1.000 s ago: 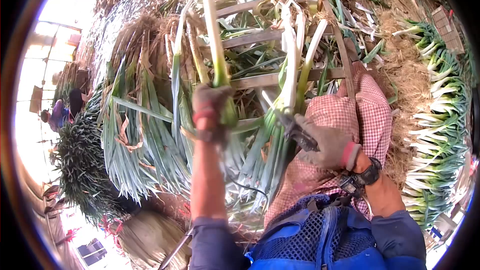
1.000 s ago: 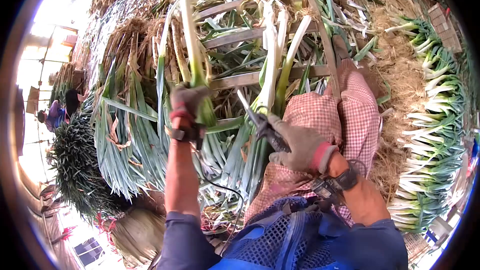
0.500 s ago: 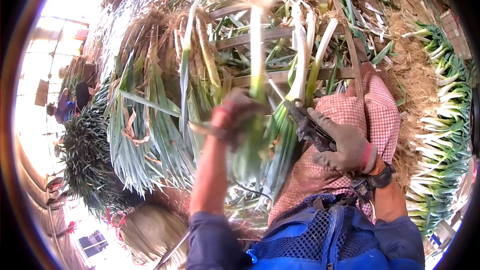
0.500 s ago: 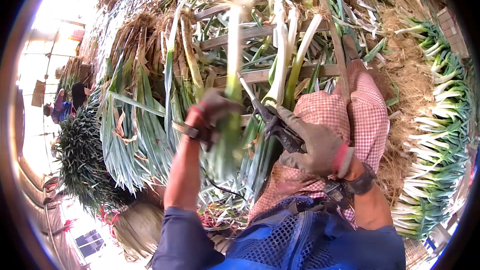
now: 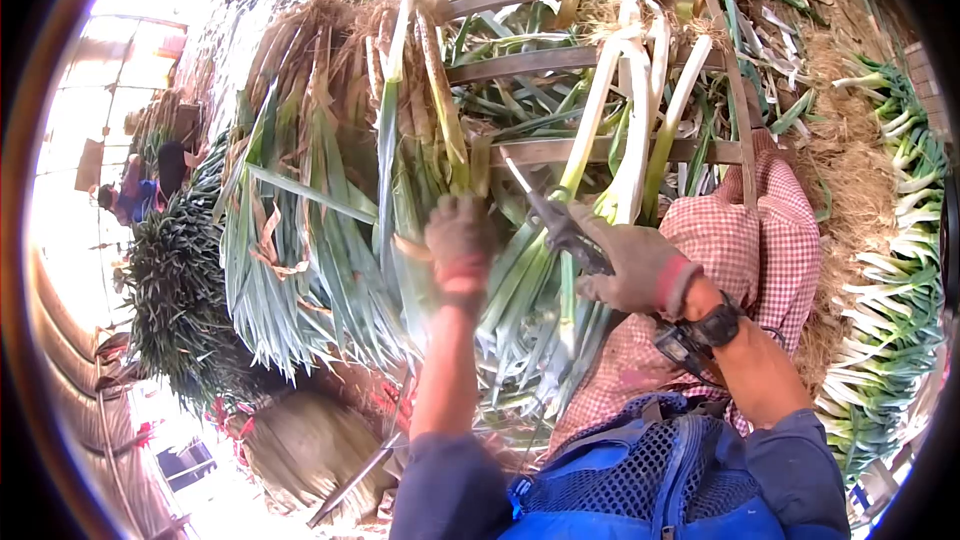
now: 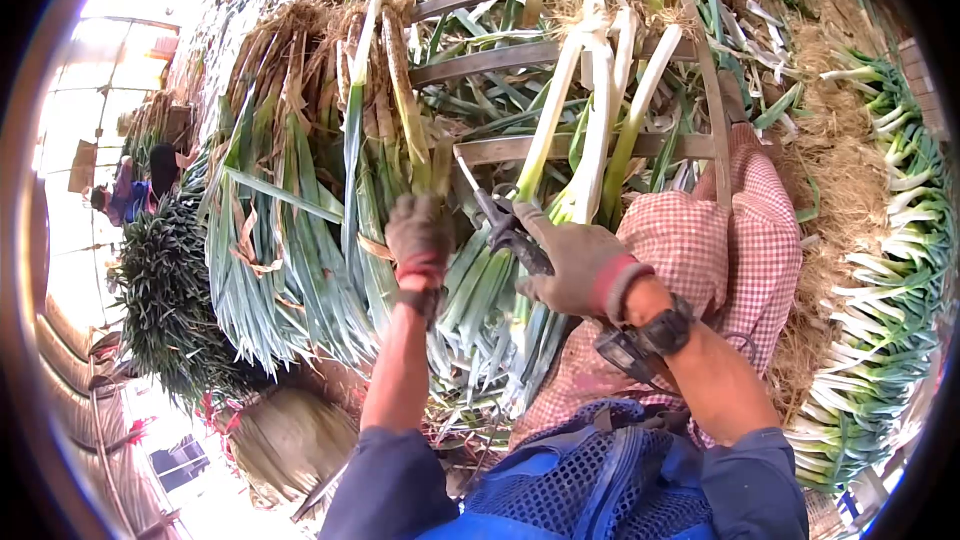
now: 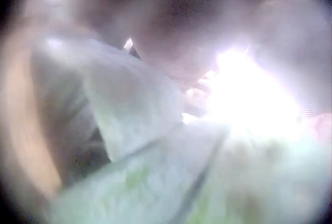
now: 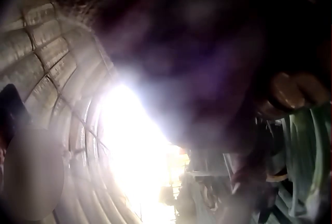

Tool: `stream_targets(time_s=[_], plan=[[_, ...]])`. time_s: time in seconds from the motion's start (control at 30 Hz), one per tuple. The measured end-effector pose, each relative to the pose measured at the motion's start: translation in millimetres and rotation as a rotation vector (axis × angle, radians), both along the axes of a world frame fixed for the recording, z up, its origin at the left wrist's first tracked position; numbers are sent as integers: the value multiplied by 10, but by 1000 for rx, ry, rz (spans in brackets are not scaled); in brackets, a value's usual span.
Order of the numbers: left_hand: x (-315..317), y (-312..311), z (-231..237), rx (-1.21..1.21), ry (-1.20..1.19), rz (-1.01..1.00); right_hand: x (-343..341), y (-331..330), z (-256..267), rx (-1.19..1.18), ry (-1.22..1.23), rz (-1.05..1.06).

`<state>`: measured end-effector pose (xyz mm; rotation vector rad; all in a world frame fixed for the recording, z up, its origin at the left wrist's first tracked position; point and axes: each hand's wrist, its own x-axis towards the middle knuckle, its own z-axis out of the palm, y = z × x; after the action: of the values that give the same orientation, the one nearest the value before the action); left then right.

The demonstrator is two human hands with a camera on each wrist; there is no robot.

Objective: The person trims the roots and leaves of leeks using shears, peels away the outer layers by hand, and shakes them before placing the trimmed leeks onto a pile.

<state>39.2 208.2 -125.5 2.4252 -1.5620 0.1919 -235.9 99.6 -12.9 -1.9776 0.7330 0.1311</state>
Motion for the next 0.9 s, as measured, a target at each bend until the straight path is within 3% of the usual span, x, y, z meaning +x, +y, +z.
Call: stream_targets(time_s=[0.07,0.1,0.13,0.2,0.27,0.33,0.4,0.53,0.6,0.67,0.7,0.8,0.9], plan=[[-210,257,-125,312,66,-15,167,-30,89,64,94,42],[-235,397,-232,435,220,-22,232,-7,75,63,124,184],[-309,526,-242,332,169,-86,283,1,55,58,154,327],[-425,587,-107,402,217,-6,402,35,-100,8,159,358],[-434,617,8,421,262,87,567,7,-128,-22,196,166],[-359,625,59,430,296,179,641,6,-125,-85,221,187],[-299,622,106,223,427,291,669,46,-122,-46,226,353],[-132,360,10,-155,436,204,965,-167,-57,-23,273,203],[-86,168,50,-109,447,215,1119,-287,-126,-45,270,160],[2,-15,18,-82,424,229,1288,-409,-362,-347,164,87],[56,-97,-17,-68,410,232,1369,-506,-386,-381,150,84],[160,-287,-103,-21,371,234,1606,-838,-178,-292,189,71],[181,-411,-194,57,362,264,1862,-1090,-248,-365,157,8]])
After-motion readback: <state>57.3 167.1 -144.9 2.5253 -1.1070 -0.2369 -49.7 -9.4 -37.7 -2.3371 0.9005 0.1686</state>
